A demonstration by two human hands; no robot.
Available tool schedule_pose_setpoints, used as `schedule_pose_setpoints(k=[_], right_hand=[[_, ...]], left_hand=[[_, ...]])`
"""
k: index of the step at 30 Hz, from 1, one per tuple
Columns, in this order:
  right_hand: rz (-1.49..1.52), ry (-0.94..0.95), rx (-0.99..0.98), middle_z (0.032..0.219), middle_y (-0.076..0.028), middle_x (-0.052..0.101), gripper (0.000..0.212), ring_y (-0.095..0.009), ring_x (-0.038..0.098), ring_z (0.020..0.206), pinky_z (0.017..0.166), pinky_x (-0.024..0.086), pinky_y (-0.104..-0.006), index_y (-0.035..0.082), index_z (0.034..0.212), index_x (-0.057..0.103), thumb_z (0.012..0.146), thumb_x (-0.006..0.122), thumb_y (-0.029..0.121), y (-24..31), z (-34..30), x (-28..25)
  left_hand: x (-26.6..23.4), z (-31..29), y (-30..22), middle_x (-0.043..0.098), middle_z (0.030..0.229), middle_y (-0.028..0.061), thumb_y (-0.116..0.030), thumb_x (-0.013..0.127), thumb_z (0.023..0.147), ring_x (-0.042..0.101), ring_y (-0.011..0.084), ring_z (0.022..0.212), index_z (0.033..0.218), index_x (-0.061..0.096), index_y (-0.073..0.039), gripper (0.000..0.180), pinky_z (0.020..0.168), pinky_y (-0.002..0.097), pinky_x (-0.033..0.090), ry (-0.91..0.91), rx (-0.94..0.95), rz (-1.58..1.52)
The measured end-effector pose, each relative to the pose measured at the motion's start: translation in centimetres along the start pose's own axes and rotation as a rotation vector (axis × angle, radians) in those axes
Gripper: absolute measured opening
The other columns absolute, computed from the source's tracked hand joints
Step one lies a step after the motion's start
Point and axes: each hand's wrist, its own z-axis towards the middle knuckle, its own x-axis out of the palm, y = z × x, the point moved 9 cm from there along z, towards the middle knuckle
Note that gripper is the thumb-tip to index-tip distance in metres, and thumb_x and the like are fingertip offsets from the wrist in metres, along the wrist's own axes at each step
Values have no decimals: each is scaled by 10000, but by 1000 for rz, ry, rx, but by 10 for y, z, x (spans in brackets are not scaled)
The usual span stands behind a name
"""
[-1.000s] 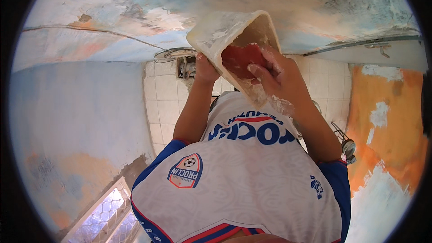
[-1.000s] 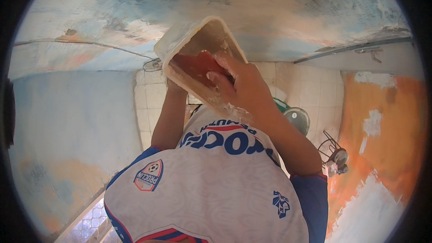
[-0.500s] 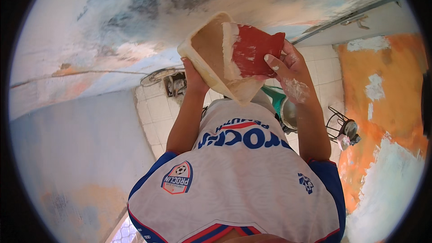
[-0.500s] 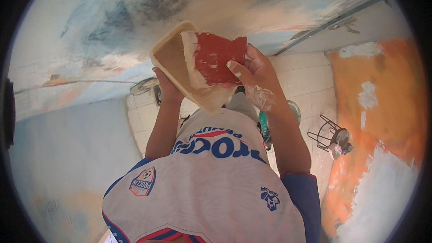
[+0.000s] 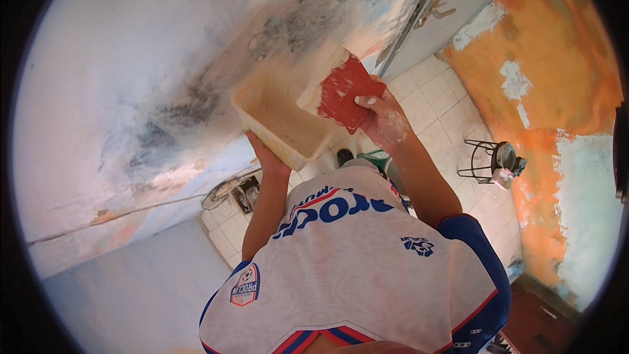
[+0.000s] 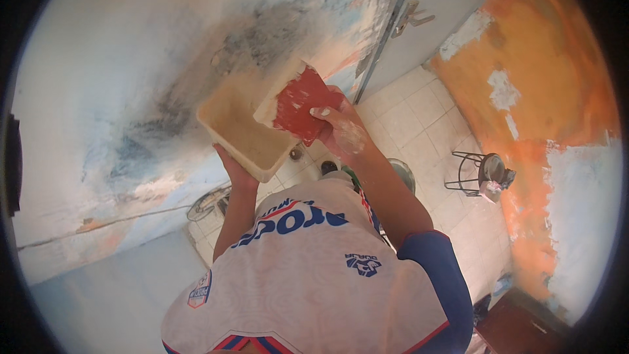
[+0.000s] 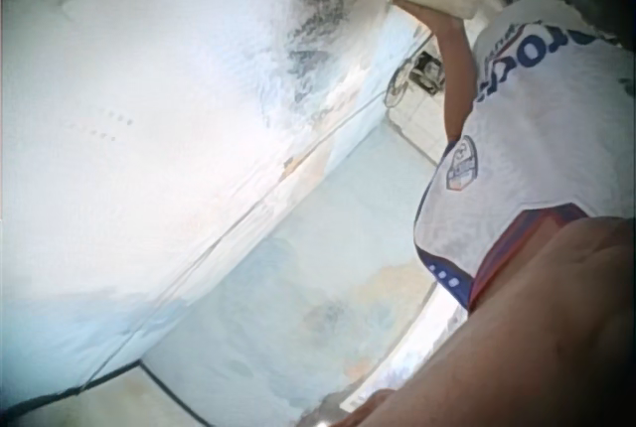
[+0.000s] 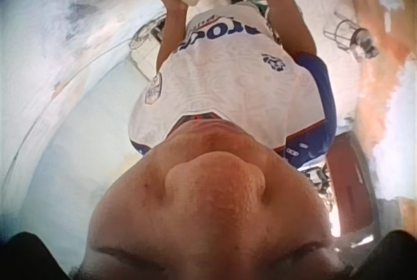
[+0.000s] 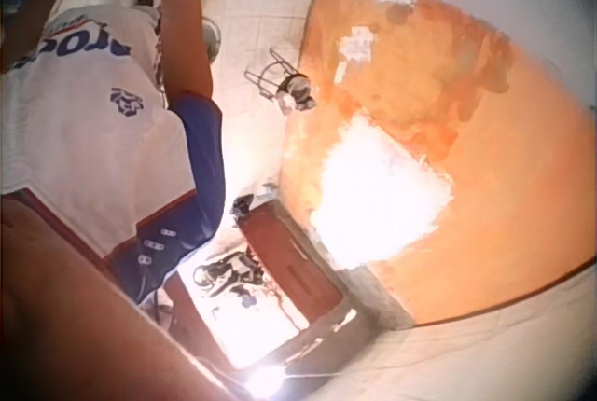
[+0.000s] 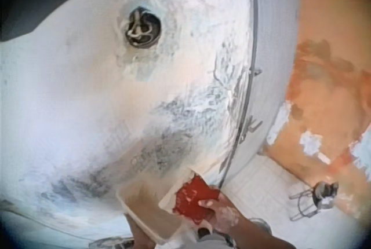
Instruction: The person applies plaster or joint compound to a wall and ceiling area using a red spreader, dipping it into a plastic container for more material.
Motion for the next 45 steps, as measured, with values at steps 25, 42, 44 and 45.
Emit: schedule_pose_setpoints(k=[25,42,44,45], right_hand=[[-289,-522,-270,890,-182,675,204,-307,702,735,650,620,-409,-77,1005,613,888,586,88,29,224,-332],[-475,-711,43,823,-148,693,270,-257,705,689,612,607,-366,-27,862,632,977,520,189,-10,197,-360],[-485,-610,-167,830,-186,689,291,-281,708,709,647,613,-353,-83,891,623,958,547,190,28,224,-315],[-491,-579,-227,833,-205,687,309,-293,709,719,664,617,-347,-110,906,619,948,560,190,61,227,-278]], left_hand=[[-36,-62,-18,546,1341,99,-480,484,984,569,277,1177,1406,436,-86,579,980,434,504,-126,71,41],[-24,-64,-17,584,1255,116,-356,569,972,616,250,1080,1349,466,-42,502,891,388,555,-166,149,79],[-21,-63,-17,589,1245,118,-342,579,970,621,247,1068,1343,469,-37,494,880,382,561,-168,159,86],[-19,-61,-17,591,1240,119,-335,584,969,624,245,1062,1339,471,-34,489,875,380,564,-169,168,92]])
